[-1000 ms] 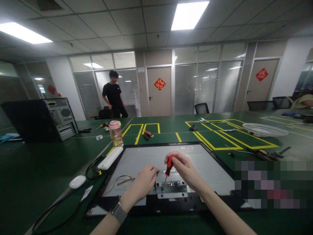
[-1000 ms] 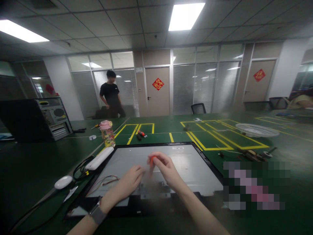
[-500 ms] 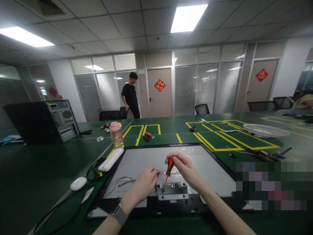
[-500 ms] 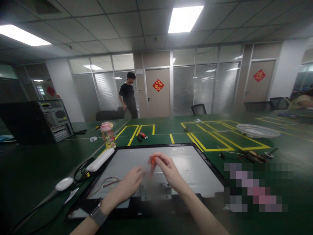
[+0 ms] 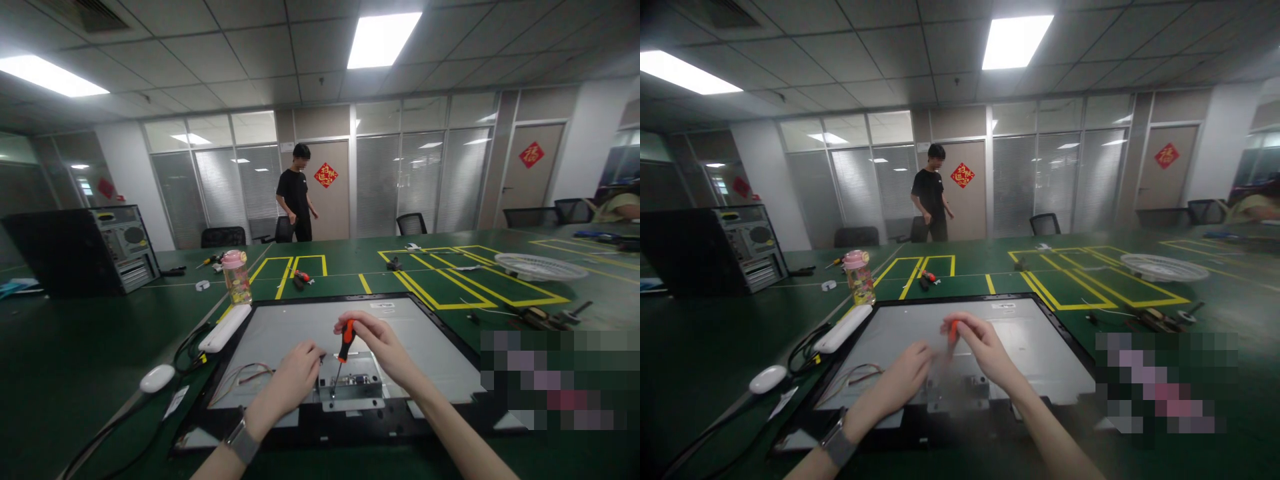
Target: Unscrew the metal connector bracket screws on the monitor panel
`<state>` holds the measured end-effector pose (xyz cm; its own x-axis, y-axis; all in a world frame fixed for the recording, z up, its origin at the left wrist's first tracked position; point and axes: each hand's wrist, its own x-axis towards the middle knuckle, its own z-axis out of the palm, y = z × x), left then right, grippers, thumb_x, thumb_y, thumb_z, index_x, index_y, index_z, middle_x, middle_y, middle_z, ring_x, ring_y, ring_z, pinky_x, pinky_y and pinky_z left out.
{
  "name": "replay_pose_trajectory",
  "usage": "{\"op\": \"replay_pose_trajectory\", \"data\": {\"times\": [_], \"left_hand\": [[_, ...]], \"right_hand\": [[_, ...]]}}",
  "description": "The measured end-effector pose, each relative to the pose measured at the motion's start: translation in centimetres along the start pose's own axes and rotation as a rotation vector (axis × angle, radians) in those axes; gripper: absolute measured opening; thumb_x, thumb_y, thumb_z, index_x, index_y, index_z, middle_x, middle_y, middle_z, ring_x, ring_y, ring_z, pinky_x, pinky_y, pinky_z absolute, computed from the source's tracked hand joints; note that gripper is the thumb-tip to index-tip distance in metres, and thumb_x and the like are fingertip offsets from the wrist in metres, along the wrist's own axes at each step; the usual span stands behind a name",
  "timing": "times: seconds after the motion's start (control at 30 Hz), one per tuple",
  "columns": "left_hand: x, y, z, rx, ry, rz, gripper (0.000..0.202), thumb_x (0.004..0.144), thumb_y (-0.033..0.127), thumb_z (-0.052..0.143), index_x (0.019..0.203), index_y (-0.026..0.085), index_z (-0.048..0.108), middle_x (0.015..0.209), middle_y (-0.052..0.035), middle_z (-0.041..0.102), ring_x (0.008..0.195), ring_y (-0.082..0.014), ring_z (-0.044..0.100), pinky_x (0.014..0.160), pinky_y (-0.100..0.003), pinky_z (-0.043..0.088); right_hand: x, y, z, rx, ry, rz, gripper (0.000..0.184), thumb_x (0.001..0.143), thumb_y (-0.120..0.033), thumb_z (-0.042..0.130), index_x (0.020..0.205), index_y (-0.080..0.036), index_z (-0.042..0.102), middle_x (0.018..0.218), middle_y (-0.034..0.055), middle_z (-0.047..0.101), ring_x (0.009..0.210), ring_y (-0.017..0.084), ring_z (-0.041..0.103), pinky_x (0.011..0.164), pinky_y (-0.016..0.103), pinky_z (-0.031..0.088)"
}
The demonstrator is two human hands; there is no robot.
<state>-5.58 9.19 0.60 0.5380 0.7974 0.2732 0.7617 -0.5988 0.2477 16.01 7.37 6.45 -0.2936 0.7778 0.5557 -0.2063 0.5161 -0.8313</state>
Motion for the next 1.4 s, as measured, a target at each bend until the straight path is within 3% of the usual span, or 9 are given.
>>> {"op": "replay_pose_trajectory", "data": {"times": [0.17, 0.33, 0.4, 0.57, 0.8, 1.0, 1.1, 1.27, 1.4], "left_hand": [[0.1, 0.0, 0.1, 0.016, -0.001, -0.002, 0.029, 0.097, 0.014, 0.034, 0.108, 0.019, 0.061, 0.103, -0.0059, 0.057, 0.098, -0.0190, 0.052, 0.088, -0.031, 0.042], [0.0, 0.1, 0.0, 0.026, -0.011, -0.006, 0.028, 0.097, 0.015, 0.035, 0.110, 0.020, 0.060, 0.104, -0.0057, 0.057, 0.098, -0.0192, 0.052, 0.088, -0.031, 0.042], [0.0, 0.1, -0.1, 0.033, -0.020, -0.007, 0.028, 0.097, 0.015, 0.035, 0.110, 0.020, 0.060, 0.104, -0.0057, 0.057, 0.099, -0.0192, 0.052, 0.088, -0.030, 0.042], [0.1, 0.1, -0.1, 0.050, -0.015, -0.002, 0.027, 0.097, 0.014, 0.036, 0.109, 0.019, 0.060, 0.103, -0.0057, 0.057, 0.097, -0.0192, 0.052, 0.087, -0.030, 0.042], [0.0, 0.4, -0.3, 0.019, -0.009, 0.012, 0.027, 0.096, 0.013, 0.037, 0.109, 0.019, 0.060, 0.103, -0.0055, 0.057, 0.097, -0.0186, 0.052, 0.087, -0.030, 0.042], [-0.1, 0.5, -0.3, 0.021, -0.002, -0.003, 0.027, 0.097, 0.014, 0.036, 0.109, 0.019, 0.059, 0.104, -0.0057, 0.057, 0.098, -0.0187, 0.052, 0.087, -0.030, 0.042], [-0.1, 0.5, -0.3, 0.025, 0.002, -0.003, 0.027, 0.097, 0.014, 0.036, 0.108, 0.019, 0.060, 0.103, -0.0055, 0.057, 0.098, -0.0189, 0.053, 0.087, -0.031, 0.043], [-0.1, 0.9, -0.7, 0.022, -0.014, -0.011, 0.027, 0.096, 0.014, 0.036, 0.106, 0.019, 0.060, 0.103, -0.0055, 0.057, 0.098, -0.0185, 0.052, 0.086, -0.030, 0.043], [-0.1, 0.8, -0.7, 0.020, -0.004, -0.004, 0.027, 0.096, 0.013, 0.036, 0.106, 0.019, 0.060, 0.102, -0.0054, 0.056, 0.097, -0.0185, 0.052, 0.085, -0.030, 0.043]], "right_hand": [[-0.1, -0.1, -0.2, -0.020, -0.011, 0.029, 0.031, 0.090, -0.041, 0.057, 0.111, -0.022, 0.068, 0.088, 0.0063, 0.071, 0.096, 0.025, 0.065, 0.092, 0.044, 0.046], [-0.1, 0.7, -0.1, -0.218, 0.133, -0.112, 0.016, 0.082, -0.035, 0.069, 0.092, -0.025, 0.075, 0.083, 0.0044, 0.067, 0.085, 0.023, 0.062, 0.083, 0.038, 0.048], [-0.1, 0.8, 0.0, -0.307, 0.185, -0.160, 0.015, 0.082, -0.034, 0.069, 0.093, -0.026, 0.075, 0.084, 0.0044, 0.066, 0.085, 0.023, 0.061, 0.083, 0.037, 0.047], [-0.3, 0.3, 0.3, -0.196, 0.080, -0.098, 0.030, 0.094, -0.037, 0.051, 0.117, -0.027, 0.067, 0.083, 0.0048, 0.068, 0.095, 0.024, 0.063, 0.091, 0.042, 0.045], [-0.2, 0.7, 0.0, -0.208, 0.154, -0.139, 0.016, 0.082, -0.035, 0.069, 0.093, -0.025, 0.075, 0.084, 0.0040, 0.066, 0.083, 0.021, 0.061, 0.081, 0.036, 0.048], [-0.4, 0.3, -0.2, -0.173, 0.069, -0.056, 0.031, 0.093, -0.039, 0.052, 0.116, -0.028, 0.068, 0.108, 0.0076, 0.067, 0.100, 0.025, 0.063, 0.095, 0.043, 0.043], [-0.5, 0.3, -0.1, -0.133, 0.094, -0.035, 0.029, 0.089, -0.038, 0.058, 0.114, -0.027, 0.069, 0.093, 0.0060, 0.070, 0.090, 0.023, 0.065, 0.087, 0.041, 0.049], [-0.2, 0.6, 0.3, -0.153, 0.193, -0.088, 0.014, 0.072, -0.033, 0.077, 0.080, -0.022, 0.074, 0.077, 0.0020, 0.060, 0.074, 0.018, 0.059, 0.069, 0.031, 0.051], [-0.3, 0.9, 0.5, 0.008, 0.106, -0.005, 0.014, 0.076, -0.036, 0.073, 0.078, -0.022, 0.072, 0.079, 0.0014, 0.056, 0.066, 0.016, 0.058, 0.056, 0.027, 0.050]]}}
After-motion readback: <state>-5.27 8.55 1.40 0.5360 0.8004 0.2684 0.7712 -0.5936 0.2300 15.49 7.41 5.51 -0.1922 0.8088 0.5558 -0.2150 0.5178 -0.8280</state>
